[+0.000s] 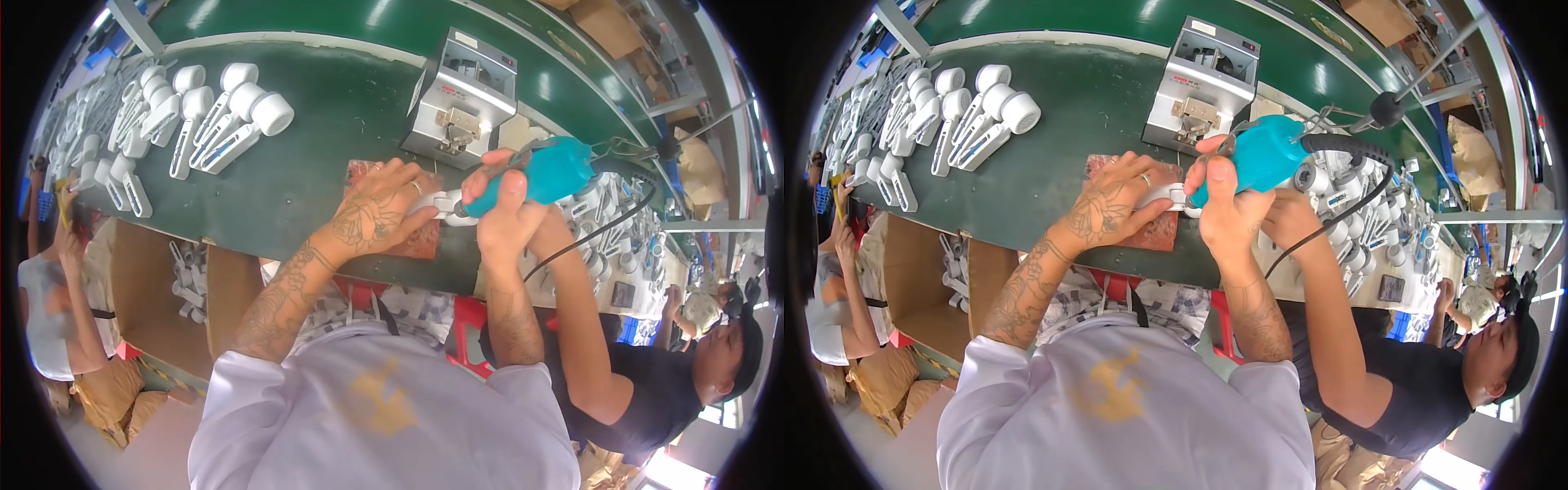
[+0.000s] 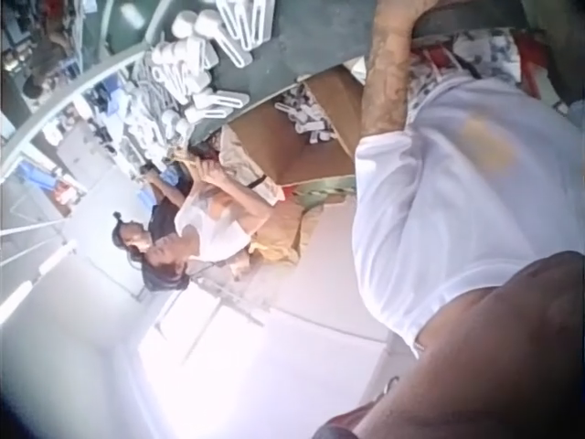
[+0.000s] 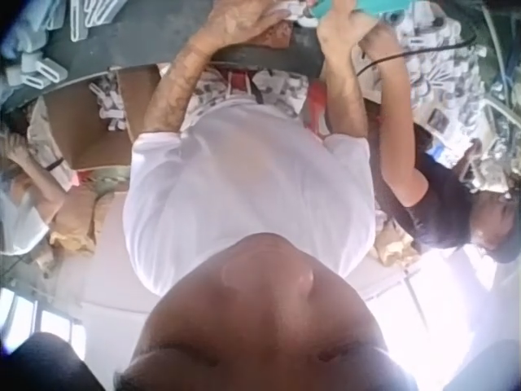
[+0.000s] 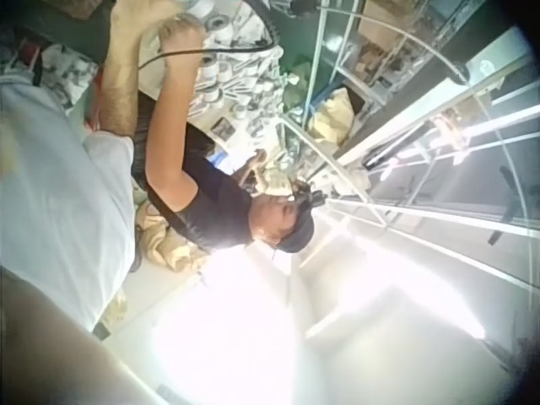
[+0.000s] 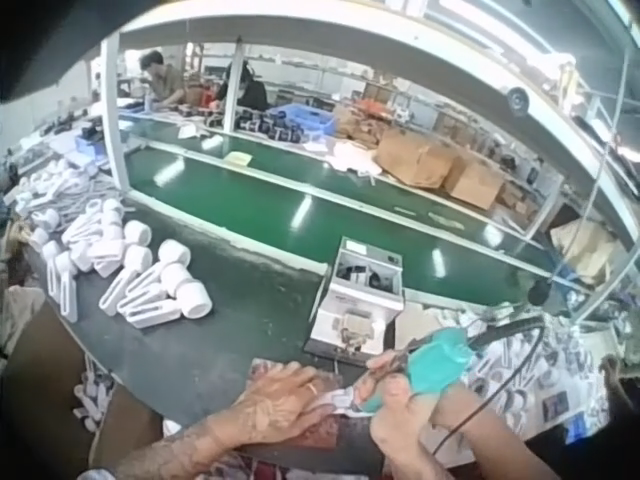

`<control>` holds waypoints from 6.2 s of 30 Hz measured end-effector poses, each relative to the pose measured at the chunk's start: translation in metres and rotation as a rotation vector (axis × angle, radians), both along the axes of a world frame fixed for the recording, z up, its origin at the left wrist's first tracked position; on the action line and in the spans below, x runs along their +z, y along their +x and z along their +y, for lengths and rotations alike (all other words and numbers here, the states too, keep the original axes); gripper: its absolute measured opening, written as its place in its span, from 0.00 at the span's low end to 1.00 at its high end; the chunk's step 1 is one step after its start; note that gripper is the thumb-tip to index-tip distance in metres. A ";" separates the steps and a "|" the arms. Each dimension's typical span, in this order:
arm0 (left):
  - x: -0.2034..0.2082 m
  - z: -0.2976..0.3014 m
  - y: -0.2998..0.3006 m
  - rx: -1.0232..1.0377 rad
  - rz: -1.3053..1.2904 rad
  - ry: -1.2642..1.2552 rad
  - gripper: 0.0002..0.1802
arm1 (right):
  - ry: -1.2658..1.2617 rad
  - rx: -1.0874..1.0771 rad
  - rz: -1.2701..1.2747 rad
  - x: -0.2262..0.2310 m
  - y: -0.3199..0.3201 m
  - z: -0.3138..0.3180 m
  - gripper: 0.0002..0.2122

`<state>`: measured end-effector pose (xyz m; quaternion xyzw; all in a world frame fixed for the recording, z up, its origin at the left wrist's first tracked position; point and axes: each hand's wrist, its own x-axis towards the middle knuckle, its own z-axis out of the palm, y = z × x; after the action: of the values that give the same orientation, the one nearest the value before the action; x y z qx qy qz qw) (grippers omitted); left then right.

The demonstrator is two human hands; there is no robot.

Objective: The person assembles small plastic devices by fitting components together by hand and fastening them using an electric screwdriver, then placing the assembled units onto the workbench.

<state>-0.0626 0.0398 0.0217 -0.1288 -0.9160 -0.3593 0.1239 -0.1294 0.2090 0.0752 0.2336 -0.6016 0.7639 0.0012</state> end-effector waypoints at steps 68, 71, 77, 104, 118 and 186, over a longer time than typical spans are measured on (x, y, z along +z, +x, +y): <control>0.024 0.105 -0.048 -0.013 0.287 -0.038 0.13 | -0.014 -0.213 -0.213 -0.015 0.128 0.103 0.35; 0.036 0.064 -0.015 -0.072 0.168 -0.056 0.12 | 0.031 -0.225 -0.162 -0.019 0.116 0.098 0.34; 0.013 0.022 0.016 -0.066 0.143 0.014 0.11 | -0.031 -0.134 -0.144 0.001 0.078 0.070 0.34; -0.012 -0.003 -0.004 0.015 0.183 -0.070 0.23 | -0.001 -0.139 0.039 0.008 -0.043 -0.042 0.15; -0.007 -0.005 -0.003 -0.012 0.081 -0.073 0.24 | -0.030 -0.035 -0.006 -0.010 -0.018 -0.021 0.18; -0.010 -0.006 -0.003 -0.049 0.213 -0.105 0.19 | -0.007 -0.091 -0.055 -0.030 0.004 -0.004 0.19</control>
<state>-0.0660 0.0333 0.0121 -0.1950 -0.9118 -0.2980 0.2046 -0.1257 0.2052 0.0452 0.1848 -0.6088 0.7713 0.0203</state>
